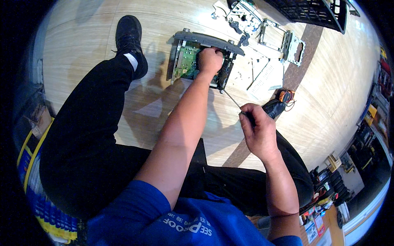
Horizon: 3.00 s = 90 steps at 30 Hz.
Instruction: The person disassembles an electronic car stereo unit by removing screws with a screwdriver and separating the internal circuit board and metal housing parts by hand.
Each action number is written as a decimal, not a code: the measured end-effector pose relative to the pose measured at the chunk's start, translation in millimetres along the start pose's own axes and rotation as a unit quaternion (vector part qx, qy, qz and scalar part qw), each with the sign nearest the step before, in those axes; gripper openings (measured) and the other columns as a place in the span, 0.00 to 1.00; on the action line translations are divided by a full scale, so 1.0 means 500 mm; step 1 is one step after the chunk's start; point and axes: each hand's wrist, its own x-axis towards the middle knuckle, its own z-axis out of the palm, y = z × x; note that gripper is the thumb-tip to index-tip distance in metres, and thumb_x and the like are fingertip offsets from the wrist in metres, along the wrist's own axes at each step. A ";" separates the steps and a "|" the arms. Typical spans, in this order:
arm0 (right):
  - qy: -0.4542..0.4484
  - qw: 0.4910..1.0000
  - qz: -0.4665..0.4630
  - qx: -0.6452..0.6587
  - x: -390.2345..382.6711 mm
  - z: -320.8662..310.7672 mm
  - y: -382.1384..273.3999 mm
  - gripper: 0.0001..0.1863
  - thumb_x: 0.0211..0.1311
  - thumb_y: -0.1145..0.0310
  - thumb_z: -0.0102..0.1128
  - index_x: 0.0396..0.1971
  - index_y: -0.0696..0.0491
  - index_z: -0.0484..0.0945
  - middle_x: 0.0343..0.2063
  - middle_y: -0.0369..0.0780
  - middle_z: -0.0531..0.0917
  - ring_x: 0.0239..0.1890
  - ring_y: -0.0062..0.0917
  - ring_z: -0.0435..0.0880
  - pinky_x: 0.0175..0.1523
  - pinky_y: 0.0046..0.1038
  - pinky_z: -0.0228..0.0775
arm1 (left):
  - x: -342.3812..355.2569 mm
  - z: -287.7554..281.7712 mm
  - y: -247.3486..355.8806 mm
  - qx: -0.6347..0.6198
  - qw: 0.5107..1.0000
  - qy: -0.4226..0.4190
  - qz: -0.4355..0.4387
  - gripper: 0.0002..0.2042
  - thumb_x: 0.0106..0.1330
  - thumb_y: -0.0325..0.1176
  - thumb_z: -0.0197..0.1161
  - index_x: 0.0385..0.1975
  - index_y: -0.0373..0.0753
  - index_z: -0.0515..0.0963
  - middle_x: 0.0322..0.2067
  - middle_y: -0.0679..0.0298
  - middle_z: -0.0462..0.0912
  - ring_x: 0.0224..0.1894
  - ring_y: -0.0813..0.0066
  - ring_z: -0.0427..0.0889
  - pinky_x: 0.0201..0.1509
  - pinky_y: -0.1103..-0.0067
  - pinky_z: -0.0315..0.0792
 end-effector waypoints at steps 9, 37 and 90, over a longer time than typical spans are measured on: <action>0.000 1.000 0.008 -0.002 -0.001 -0.007 0.001 0.08 0.57 0.76 0.57 0.37 0.57 0.72 0.28 0.48 0.79 0.30 0.42 0.80 0.35 0.34 0.72 | -0.015 -0.017 0.068 0.039 0.989 -0.049 -0.131 0.10 0.52 0.35 0.61 0.33 0.42 0.83 0.36 0.52 0.82 0.40 0.53 0.82 0.46 0.67 0.75; 0.002 1.000 0.007 0.019 -0.002 -0.008 0.004 0.08 0.57 0.76 0.57 0.37 0.57 0.72 0.29 0.49 0.79 0.32 0.45 0.80 0.36 0.35 0.72 | -0.036 0.004 0.024 0.090 0.994 -0.014 0.055 0.09 0.58 0.34 0.53 0.29 0.39 0.81 0.32 0.51 0.81 0.37 0.52 0.80 0.43 0.62 0.73; 0.027 0.997 -0.068 -0.020 -0.031 0.017 -0.017 0.09 0.58 0.77 0.56 0.40 0.58 0.73 0.28 0.47 0.78 0.30 0.36 0.80 0.37 0.29 0.71 | 0.001 -0.031 0.012 0.128 0.970 -0.162 0.126 0.15 0.55 0.25 0.53 0.41 0.38 0.80 0.44 0.49 0.78 0.49 0.52 0.76 0.56 0.66 0.69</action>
